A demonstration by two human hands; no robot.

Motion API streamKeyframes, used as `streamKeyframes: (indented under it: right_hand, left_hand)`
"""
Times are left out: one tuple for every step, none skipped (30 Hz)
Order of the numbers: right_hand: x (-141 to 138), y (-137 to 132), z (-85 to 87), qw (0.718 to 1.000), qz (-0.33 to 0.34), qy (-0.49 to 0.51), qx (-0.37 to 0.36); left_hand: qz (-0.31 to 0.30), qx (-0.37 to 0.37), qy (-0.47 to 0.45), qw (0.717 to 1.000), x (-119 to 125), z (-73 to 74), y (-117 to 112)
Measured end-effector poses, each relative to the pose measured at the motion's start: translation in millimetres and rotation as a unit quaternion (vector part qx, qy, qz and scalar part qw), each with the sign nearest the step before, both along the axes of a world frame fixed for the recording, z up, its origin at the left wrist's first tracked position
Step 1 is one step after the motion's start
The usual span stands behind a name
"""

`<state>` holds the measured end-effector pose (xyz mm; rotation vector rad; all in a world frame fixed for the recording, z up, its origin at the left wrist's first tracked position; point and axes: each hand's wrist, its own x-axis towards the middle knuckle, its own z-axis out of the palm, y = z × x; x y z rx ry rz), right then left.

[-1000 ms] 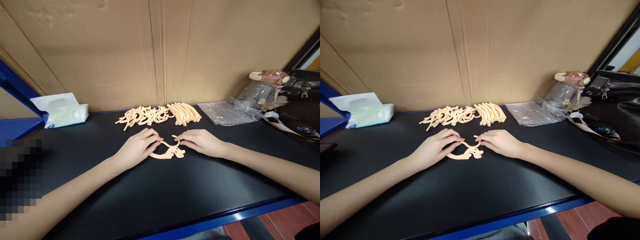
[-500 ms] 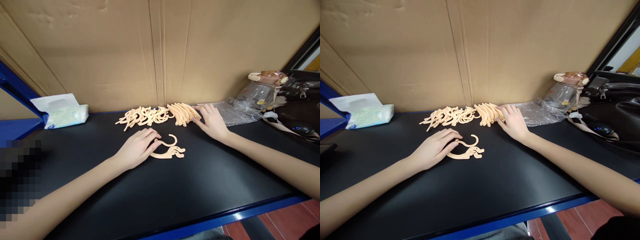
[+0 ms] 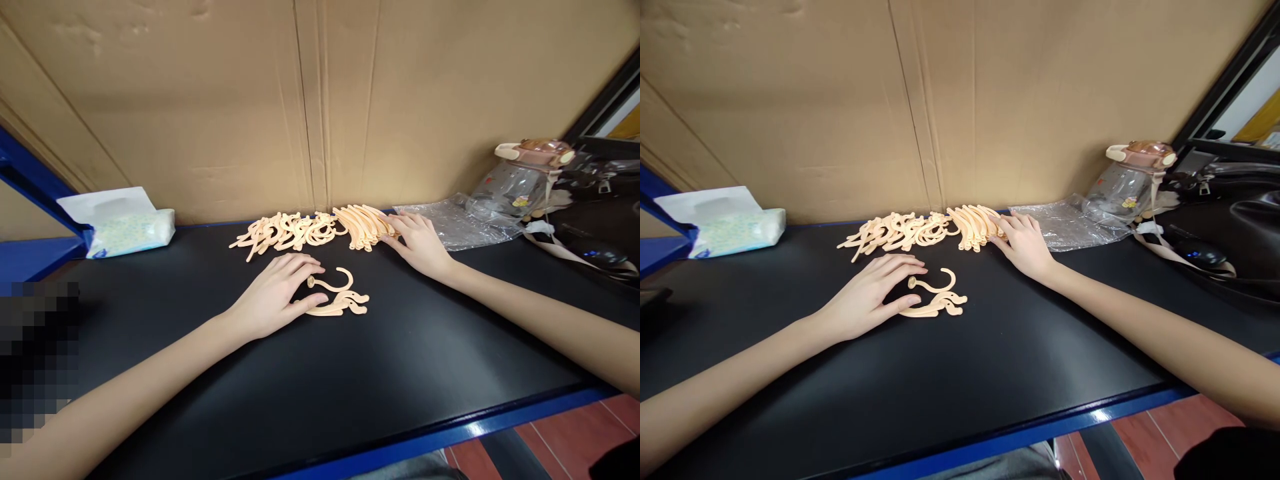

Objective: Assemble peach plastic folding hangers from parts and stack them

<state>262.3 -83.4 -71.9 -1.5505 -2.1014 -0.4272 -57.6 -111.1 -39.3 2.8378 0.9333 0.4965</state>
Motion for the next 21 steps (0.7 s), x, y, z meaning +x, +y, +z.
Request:
streamKeyframes:
  right_hand:
    - [-0.5, -0.4, 0.8, 1.000, 0.003, 0.002, -0.001]
    - [-1.0, -0.9, 1.6, 1.000, 0.004, 0.005, -0.003]
    - [-1.5, -1.4, 2.3, 1.000, 0.002, 0.007, -0.006]
    - [-1.9, -1.9, 3.0, 1.000, 0.000, 0.009, -0.007]
    - [-2.3, -2.2, 3.6, 1.000, -0.003, 0.012, -0.007]
    - [-2.6, -2.5, 4.0, 1.000, -0.005, 0.015, -0.006]
    - [-2.9, -2.8, 4.2, 1.000, -0.005, 0.017, -0.004]
    - [-3.1, -2.9, 4.3, 1.000, -0.004, 0.020, -0.002]
    - [-3.3, -3.0, 4.2, 1.000, -0.004, 0.022, 0.000]
    - [-3.5, -3.0, 4.1, 1.000, -0.005, 0.024, 0.001]
    - [-3.6, -3.0, 4.0, 1.000, -0.005, 0.027, 0.001]
    - [-3.7, -2.9, 3.8, 0.999, -0.004, 0.033, 0.001]
    - [-3.7, -2.8, 3.8, 0.999, -0.002, 0.046, 0.000]
    - [-3.7, -2.5, 3.8, 0.998, 0.001, 0.066, -0.001]
    - [-3.7, -2.2, 3.8, 0.996, 0.004, 0.089, -0.001]
    - [-3.5, -1.9, 4.0, 0.993, 0.006, 0.114, 0.000]
    - [-3.2, -1.5, 4.3, 0.991, 0.006, 0.137, 0.001]
    - [-2.7, -1.0, 4.5, 0.988, 0.005, 0.156, 0.004]
    - [-2.1, -0.5, 4.8, 0.985, 0.003, 0.171, 0.007]
    - [-1.4, 0.0, 5.1, 0.983, 0.001, 0.183, 0.011]
    - [-0.5, 0.5, 5.3, 0.980, 0.000, 0.197, 0.014]
  left_hand:
    - [0.000, -0.001, 0.000, 1.000, 0.0, 0.2, -0.1]
    - [-0.001, -0.002, 0.000, 1.000, 0.2, 0.4, -0.2]
    - [-0.001, -0.003, 0.000, 1.000, 0.3, 0.7, -0.4]
    - [-0.001, -0.005, 0.001, 1.000, 0.5, 1.0, -0.6]
    - [-0.001, -0.007, 0.002, 1.000, 0.5, 1.3, -0.7]
    - [-0.002, -0.009, 0.002, 1.000, 0.5, 1.7, -0.9]
    - [-0.003, -0.010, 0.000, 1.000, 0.3, 2.0, -1.0]
    - [-0.006, -0.012, -0.002, 1.000, -0.1, 2.4, -1.1]
    - [-0.014, -0.012, -0.005, 1.000, -0.5, 2.7, -1.3]
    - [-0.027, -0.012, -0.007, 1.000, -1.0, 3.1, -1.6]
    - [-0.043, -0.011, -0.006, 0.999, -1.5, 3.4, -2.0]
    - [-0.060, -0.009, -0.003, 0.998, -1.8, 3.7, -2.5]
    - [-0.078, -0.005, 0.002, 0.997, -2.0, 4.0, -3.2]
    - [-0.092, 0.000, 0.009, 0.996, -2.0, 4.3, -3.8]
    - [-0.102, 0.005, 0.016, 0.995, -1.9, 4.6, -4.5]
    - [-0.107, 0.009, 0.021, 0.994, -1.5, 4.9, -5.1]
    - [-0.109, 0.012, 0.024, 0.994, -1.1, 5.1, -5.6]
    - [-0.109, 0.012, 0.026, 0.994, -0.7, 5.4, -5.9]
    - [-0.108, 0.011, 0.026, 0.994, -0.2, 5.7, -6.1]
    - [-0.108, 0.010, 0.025, 0.994, 0.2, 6.0, -6.2]
    - [-0.108, 0.009, 0.024, 0.994, 0.5, 6.2, -6.1]
